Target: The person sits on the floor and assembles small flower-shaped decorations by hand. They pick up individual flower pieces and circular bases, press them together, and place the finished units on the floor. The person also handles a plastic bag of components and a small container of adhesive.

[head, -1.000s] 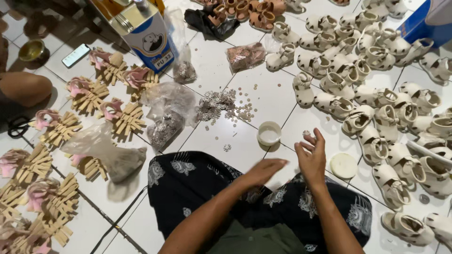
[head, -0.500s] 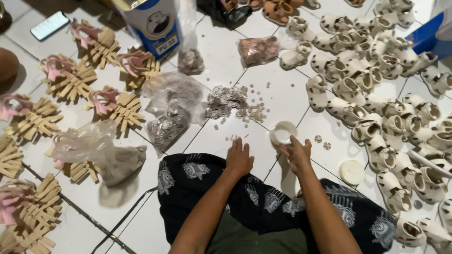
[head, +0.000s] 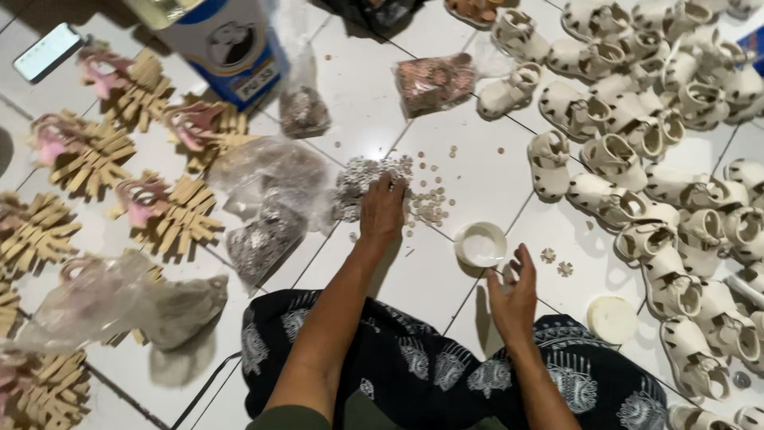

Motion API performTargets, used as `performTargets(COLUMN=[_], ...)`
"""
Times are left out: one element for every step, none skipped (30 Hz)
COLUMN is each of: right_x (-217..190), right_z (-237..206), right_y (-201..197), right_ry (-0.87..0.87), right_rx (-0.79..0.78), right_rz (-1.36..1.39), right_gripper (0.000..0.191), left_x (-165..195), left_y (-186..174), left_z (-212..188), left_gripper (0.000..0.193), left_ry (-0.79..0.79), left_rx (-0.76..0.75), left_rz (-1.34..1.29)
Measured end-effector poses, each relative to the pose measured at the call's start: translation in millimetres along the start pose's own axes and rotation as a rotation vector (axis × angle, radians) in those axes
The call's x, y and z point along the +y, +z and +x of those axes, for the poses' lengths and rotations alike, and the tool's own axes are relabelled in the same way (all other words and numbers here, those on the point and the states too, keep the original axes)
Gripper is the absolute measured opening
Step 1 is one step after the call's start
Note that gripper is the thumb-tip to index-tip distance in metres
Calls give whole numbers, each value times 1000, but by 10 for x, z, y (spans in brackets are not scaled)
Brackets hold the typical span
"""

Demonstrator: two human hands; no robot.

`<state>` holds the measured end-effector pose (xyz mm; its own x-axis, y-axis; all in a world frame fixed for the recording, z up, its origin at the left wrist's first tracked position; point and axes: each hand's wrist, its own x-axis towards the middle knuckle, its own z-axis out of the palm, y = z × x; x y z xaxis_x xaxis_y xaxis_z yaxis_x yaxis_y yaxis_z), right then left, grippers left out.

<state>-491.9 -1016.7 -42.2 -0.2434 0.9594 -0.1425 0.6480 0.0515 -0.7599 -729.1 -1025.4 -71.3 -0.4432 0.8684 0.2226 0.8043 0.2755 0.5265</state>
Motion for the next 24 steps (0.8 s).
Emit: performTargets(right_x=[58, 102, 134, 163, 191, 213, 219, 223, 238, 242, 237, 233, 231, 227, 223, 223, 228, 234, 235, 236, 237, 232, 219, 218], right_z=[37, 94, 164, 220, 259, 299, 334, 359, 373, 376, 375, 366, 348, 338, 338, 326, 303, 295, 293, 288, 275, 259, 242, 220], right_y=[-7, -11, -9, -1, -2, 6, 15, 20, 28, 37, 41, 42, 37, 29, 18, 5, -2, -15, -22, -31, -40, -55, -59, -64], right_ry=[71, 133, -14, -151, -284, -275, -265, -260, -239, -222, -211, -221, -228, -238, -223, -205, -180, -198, -217, -237, -240, -241, -248, -295], right_rx=[-28, -51, -49, -53, -66, -90, -112, -130, -115, -106, -99, -87, -75, -63, -61, -64, -72, -59, -37, -15, -14, -18, -22, 20], right_rz=[39, 82, -1, -88, -180, -175, -167, -158, -158, -160, -164, -157, -152, -149, -150, -152, -151, -161, -167, -170, -164, -161, -156, -196], right_gripper=[86, 89, 94, 99, 105, 103, 102, 100, 102, 103, 104, 104, 103, 103, 103, 103, 103, 102, 101, 100, 99, 99, 98, 95], left_x=[38, 66, 89, 97, 107, 111, 114, 109, 102, 92, 78, 67, 67, 71, 80, 85, 83, 92, 91, 93, 99, 99, 90, 87], left_y=[62, 113, 151, 187, 202, 217, 227, 227, 230, 233, 232, 231, 235, 239, 239, 229, 207, 191, 170, 142, 120, 104, 81, 54], left_z=[47, 95, 140, 150, 137, 114, 77, 52, 40, 39, 53, 66, 78, 100, 122, 121, 99, 84, 69, 44, -2, -47, -80, -121], left_gripper=[26, 21, 16, 14, 12, 10, 11, 13, 14, 19, 24, 29, 26, 22, 19, 19, 20, 20, 15, 11, 8, 11, 14, 18], left_ry=[52, 110, 172, 163, 147, 129, 108, 90, 68, 136, 200, 264, 275, 286, 299, 263, 226, 193, 6, -180, -373, -415, -457, -498], left_rx=[24, 58, 89, 66, 39, 12, 8, 10, 20, 8, -1, -10, -33, -53, -72, -77, -88, -98, -170, -242, -318, -286, -248, -203], left_rz=[27, 55, 82, 89, 95, 103, 64, 26, -12, 22, 56, 88, 138, 186, 233, 200, 168, 136, -4, -142, -283, -363, -441, -521])
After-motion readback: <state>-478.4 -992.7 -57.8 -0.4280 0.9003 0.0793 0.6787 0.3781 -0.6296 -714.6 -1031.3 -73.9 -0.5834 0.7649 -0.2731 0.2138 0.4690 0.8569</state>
